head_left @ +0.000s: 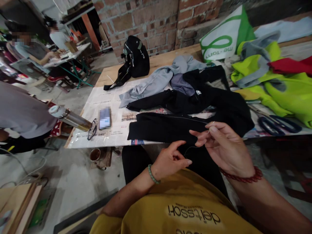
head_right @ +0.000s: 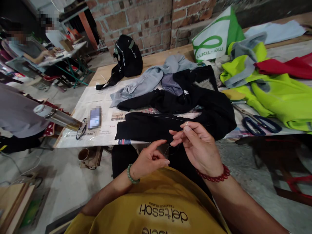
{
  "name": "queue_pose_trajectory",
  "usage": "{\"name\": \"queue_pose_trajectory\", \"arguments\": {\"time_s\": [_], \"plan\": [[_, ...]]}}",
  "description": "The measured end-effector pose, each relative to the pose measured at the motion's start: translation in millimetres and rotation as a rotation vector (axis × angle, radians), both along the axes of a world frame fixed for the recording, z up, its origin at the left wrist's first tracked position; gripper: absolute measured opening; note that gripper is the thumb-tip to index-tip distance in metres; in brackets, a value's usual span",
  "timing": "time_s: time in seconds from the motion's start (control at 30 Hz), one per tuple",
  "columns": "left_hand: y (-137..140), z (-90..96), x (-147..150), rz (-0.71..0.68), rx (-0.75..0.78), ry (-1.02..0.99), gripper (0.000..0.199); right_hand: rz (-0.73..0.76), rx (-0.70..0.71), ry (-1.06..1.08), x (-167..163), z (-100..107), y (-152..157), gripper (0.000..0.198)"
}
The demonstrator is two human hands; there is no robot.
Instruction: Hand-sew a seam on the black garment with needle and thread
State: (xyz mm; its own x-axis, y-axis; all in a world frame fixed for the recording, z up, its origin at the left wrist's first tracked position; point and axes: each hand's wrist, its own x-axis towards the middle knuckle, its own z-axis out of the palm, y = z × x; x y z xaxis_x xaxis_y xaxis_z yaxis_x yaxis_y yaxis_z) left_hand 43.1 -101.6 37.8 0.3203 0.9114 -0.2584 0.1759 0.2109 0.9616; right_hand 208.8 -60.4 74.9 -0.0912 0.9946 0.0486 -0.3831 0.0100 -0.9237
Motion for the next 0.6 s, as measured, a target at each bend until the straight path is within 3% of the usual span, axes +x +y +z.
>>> {"name": "queue_pose_trajectory", "arguments": {"time_s": [0.1, 0.23, 0.47, 0.6], "plan": [[-2, 3.7, 0, -0.034, -0.025, -0.075, 0.075, 0.004, -0.005, -0.004, 0, 0, -1, 0.016], [-3, 9.2, 0, -0.081, -0.093, -0.214, 0.058, 0.020, -0.007, 0.000, -2, -1, -2, 0.016], [0, 14.3, 9, -0.044, -0.075, -0.174, 0.043, 0.030, -0.007, -0.010, -4, -4, -5, 0.017], [2, 13.5, 11, -0.089, -0.187, -0.225, 0.048, 0.031, -0.004, -0.006, -6, -5, -5, 0.017]]}}
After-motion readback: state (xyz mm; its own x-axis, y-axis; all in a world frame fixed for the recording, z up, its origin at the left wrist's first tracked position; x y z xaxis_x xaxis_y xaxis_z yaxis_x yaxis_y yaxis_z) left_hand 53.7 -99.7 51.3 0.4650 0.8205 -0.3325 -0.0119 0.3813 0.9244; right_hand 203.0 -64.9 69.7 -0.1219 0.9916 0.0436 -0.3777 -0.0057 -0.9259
